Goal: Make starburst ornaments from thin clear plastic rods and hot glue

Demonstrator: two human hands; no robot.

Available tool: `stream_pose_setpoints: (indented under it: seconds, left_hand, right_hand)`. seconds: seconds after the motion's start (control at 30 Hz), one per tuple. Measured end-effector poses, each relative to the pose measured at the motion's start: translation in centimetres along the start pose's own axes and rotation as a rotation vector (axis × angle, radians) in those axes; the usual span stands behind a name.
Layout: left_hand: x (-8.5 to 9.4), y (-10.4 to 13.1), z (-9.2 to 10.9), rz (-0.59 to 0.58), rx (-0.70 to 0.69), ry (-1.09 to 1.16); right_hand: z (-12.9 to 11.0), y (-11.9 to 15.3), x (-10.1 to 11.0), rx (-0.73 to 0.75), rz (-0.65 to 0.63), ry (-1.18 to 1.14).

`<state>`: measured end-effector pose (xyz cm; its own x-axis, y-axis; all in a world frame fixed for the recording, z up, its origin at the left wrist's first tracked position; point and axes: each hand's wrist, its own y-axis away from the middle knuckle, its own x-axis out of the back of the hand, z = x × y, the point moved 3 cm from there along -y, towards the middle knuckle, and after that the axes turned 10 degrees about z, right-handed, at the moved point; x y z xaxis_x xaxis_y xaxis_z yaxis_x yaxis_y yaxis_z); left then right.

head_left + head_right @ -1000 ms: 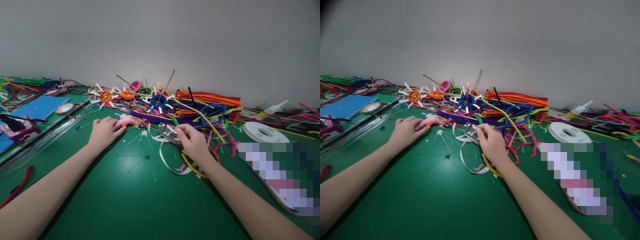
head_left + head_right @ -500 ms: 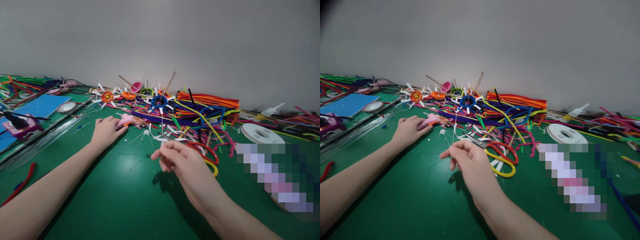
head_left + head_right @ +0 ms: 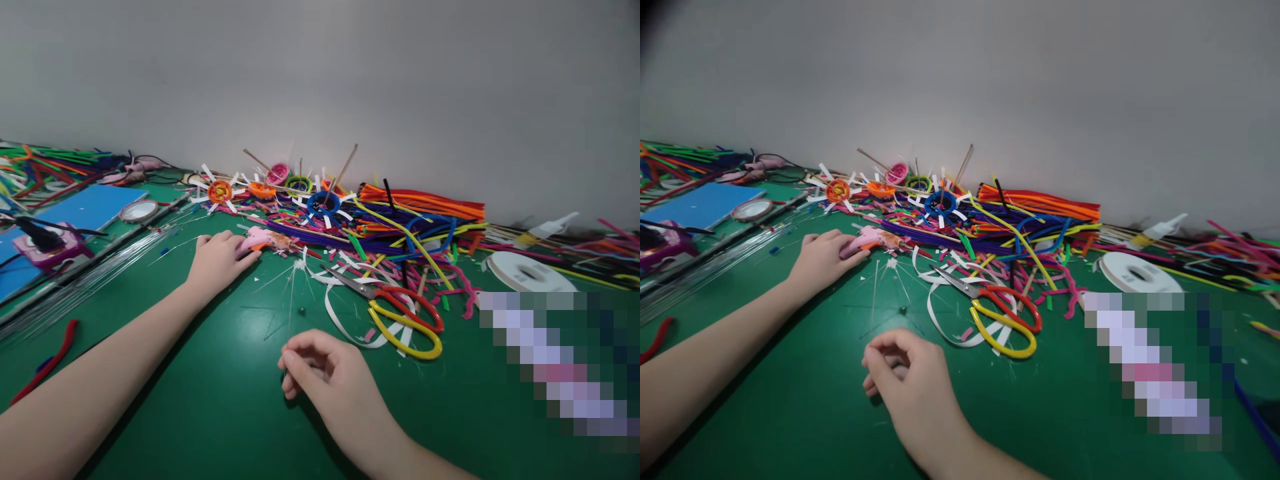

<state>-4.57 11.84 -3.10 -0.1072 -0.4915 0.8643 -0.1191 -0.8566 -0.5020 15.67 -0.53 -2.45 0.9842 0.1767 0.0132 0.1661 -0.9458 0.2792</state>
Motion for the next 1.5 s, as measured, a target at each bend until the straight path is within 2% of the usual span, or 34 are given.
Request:
stream_pose_setpoints:
  seconds: [0.27, 0.77, 1.5]
  left_hand:
    - [0.0, -0.1, 0.0, 0.005, 0.004, 0.004]
    - [-0.1, -0.1, -0.1, 0.009, 0.008, 0.006]
    - [-0.1, -0.2, -0.1, 0.001, 0.016, -0.002]
  right_hand:
    - [0.8, -0.7, 0.3, 0.007, -0.007, 0.027]
    - [0.9, -1.3, 0.5, -0.082, -0.013, 0.048]
    - [0.8, -1.8, 0.4, -0.072, 0.011, 0.051]
